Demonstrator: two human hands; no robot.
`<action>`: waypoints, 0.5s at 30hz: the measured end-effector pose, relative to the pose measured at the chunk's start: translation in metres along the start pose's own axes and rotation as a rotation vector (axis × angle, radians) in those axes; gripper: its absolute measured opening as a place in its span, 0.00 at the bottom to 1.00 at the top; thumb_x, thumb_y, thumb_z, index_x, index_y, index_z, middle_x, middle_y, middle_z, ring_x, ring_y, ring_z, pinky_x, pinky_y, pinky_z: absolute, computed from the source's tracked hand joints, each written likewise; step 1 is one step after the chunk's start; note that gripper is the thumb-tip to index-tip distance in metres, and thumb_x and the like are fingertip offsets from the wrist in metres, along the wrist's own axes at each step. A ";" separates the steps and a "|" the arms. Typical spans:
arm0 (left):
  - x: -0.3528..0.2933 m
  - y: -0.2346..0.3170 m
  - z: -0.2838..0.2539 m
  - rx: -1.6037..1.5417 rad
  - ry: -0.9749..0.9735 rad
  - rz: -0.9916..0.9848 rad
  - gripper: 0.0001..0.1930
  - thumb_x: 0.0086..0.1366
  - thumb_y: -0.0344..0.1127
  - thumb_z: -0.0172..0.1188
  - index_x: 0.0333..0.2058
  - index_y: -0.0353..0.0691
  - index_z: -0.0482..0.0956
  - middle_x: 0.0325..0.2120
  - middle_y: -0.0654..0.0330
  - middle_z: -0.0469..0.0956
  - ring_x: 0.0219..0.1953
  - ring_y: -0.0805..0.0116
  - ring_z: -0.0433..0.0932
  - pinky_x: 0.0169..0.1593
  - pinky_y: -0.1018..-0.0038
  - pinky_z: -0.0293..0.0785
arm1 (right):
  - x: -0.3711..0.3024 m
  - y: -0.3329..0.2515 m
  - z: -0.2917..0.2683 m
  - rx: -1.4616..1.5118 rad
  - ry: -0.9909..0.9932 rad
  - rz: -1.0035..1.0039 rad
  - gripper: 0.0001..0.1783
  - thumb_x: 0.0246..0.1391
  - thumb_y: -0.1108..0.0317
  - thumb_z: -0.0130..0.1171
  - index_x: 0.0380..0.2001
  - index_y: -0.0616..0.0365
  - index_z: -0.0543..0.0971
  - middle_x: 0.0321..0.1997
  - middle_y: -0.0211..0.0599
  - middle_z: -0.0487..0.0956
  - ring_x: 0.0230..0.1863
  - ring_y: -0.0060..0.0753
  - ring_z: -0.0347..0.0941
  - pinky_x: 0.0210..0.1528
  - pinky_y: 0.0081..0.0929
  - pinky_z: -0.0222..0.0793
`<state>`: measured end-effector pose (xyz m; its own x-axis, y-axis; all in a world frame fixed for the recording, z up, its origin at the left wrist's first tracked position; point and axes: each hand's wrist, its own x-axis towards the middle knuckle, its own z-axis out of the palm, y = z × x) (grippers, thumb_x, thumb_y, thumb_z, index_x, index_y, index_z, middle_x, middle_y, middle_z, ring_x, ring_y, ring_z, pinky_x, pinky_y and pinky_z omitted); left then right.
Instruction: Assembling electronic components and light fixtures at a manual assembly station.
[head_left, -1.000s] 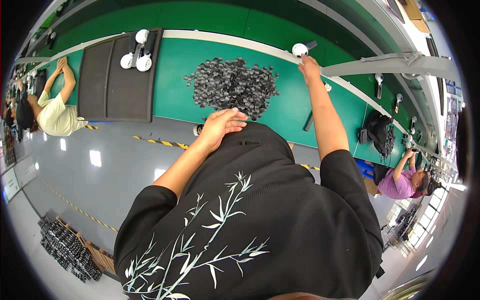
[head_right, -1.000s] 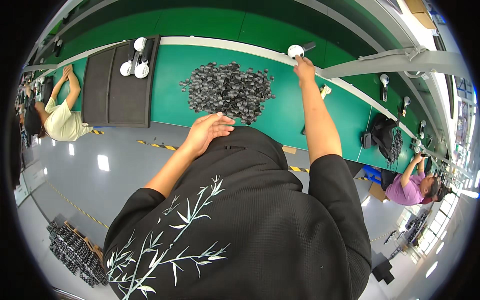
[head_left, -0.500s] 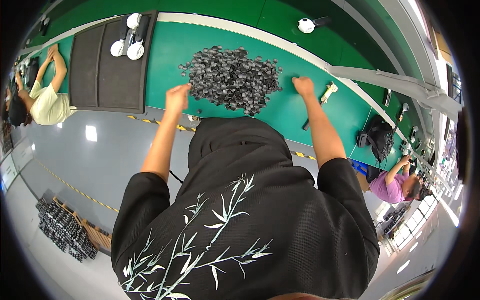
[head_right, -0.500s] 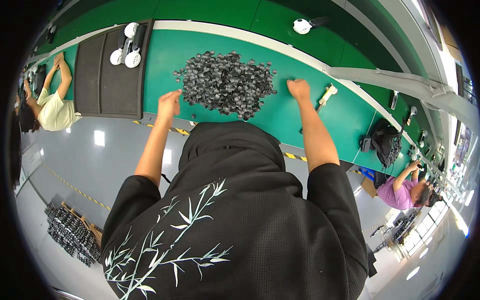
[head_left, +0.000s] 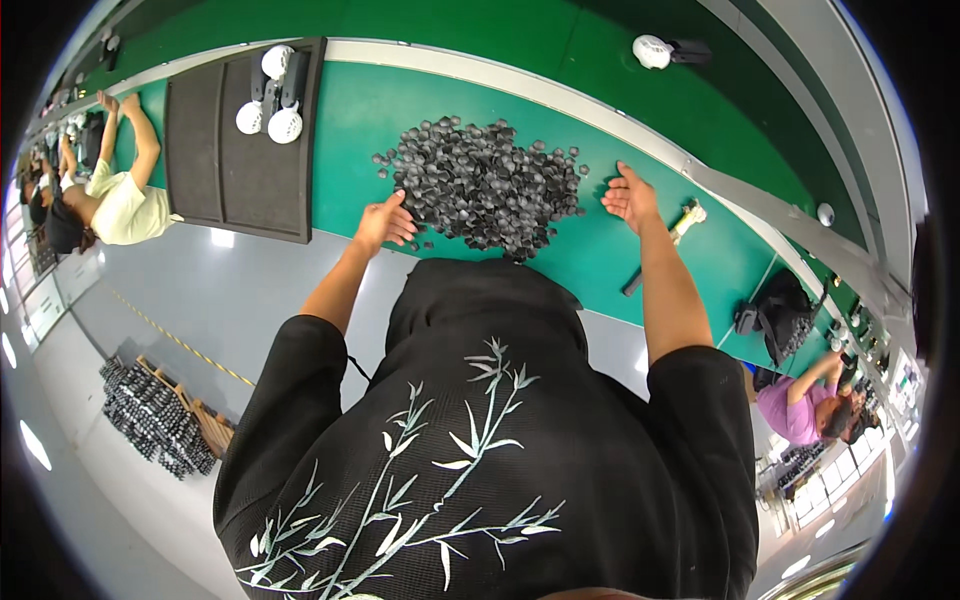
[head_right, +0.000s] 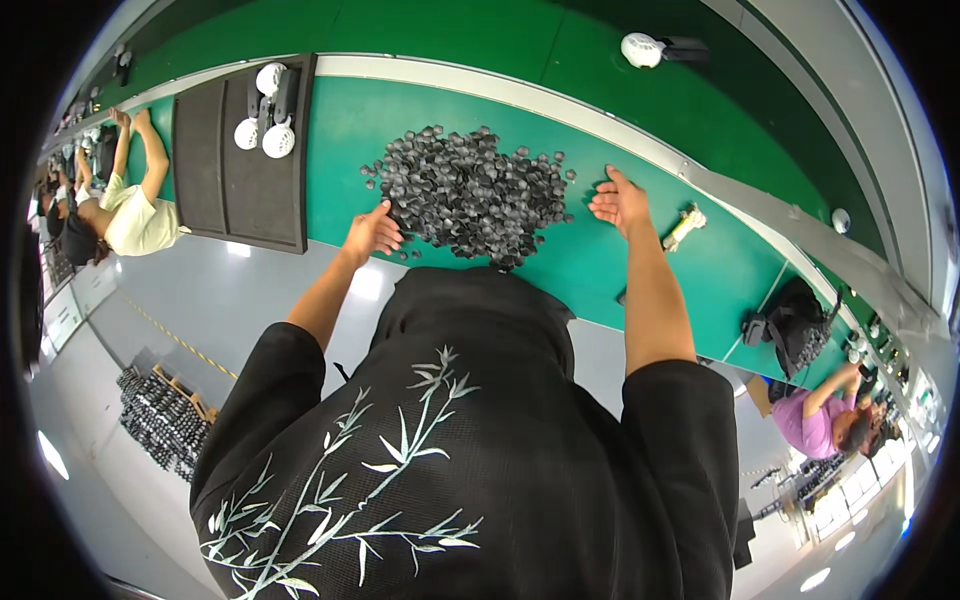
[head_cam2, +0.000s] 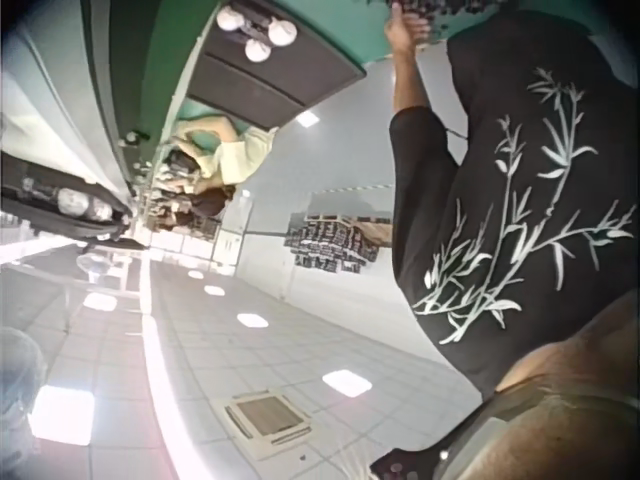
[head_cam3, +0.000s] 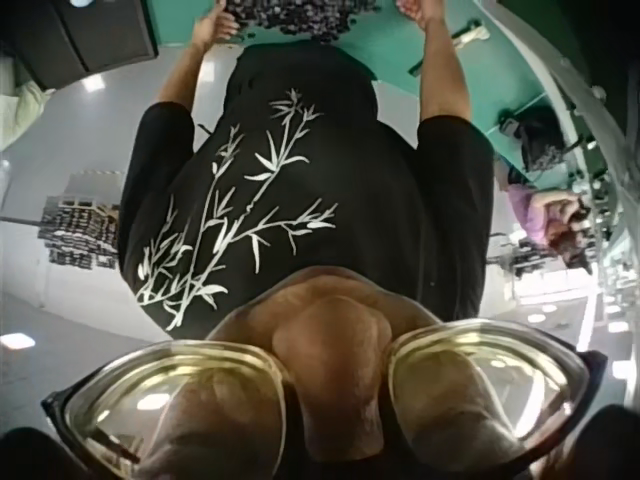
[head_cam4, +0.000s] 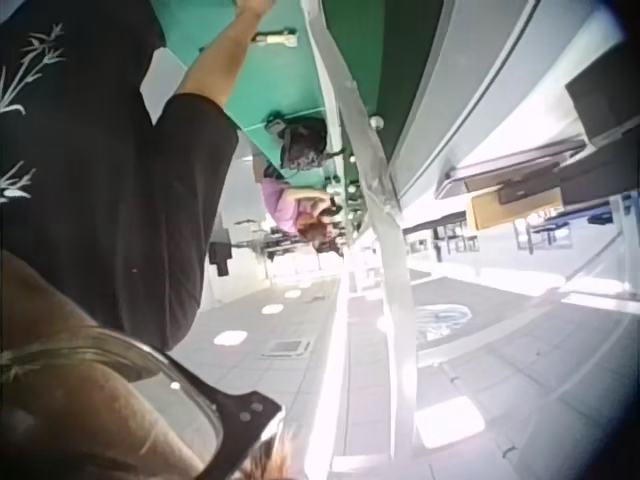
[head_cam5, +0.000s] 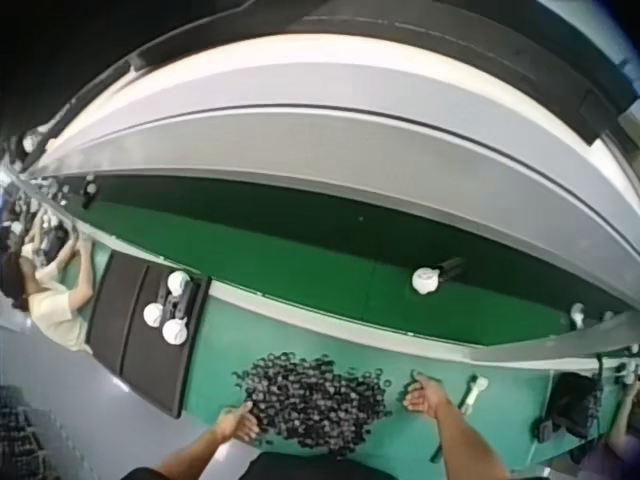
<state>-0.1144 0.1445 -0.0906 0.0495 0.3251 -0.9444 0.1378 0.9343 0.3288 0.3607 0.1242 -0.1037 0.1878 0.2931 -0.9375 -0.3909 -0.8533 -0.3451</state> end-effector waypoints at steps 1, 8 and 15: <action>0.002 0.003 -0.001 -0.017 0.007 -0.015 0.28 0.62 0.59 0.55 0.24 0.34 0.77 0.18 0.52 0.79 0.15 0.62 0.77 0.19 0.75 0.72 | 0.002 -0.002 0.000 -0.005 -0.002 0.008 0.24 0.50 0.44 0.61 0.22 0.56 0.75 0.18 0.35 0.76 0.20 0.34 0.75 0.23 0.25 0.71; 0.004 0.007 0.002 0.002 0.037 -0.056 0.31 0.62 0.61 0.52 0.23 0.32 0.77 0.17 0.50 0.78 0.14 0.60 0.76 0.18 0.72 0.73 | 0.004 -0.004 0.004 0.008 0.024 0.036 0.27 0.48 0.42 0.62 0.23 0.59 0.76 0.17 0.37 0.75 0.21 0.36 0.76 0.24 0.26 0.73; 0.007 0.007 0.005 0.012 0.048 -0.093 0.32 0.63 0.61 0.51 0.21 0.31 0.76 0.15 0.49 0.77 0.13 0.60 0.76 0.19 0.72 0.74 | 0.003 -0.001 0.001 -0.001 0.042 0.031 0.32 0.45 0.37 0.63 0.24 0.61 0.75 0.17 0.38 0.74 0.20 0.36 0.76 0.23 0.28 0.75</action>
<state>-0.1077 0.1525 -0.0945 -0.0118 0.2437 -0.9698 0.1515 0.9591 0.2392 0.3612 0.1261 -0.1063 0.2133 0.2482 -0.9449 -0.3964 -0.8620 -0.3159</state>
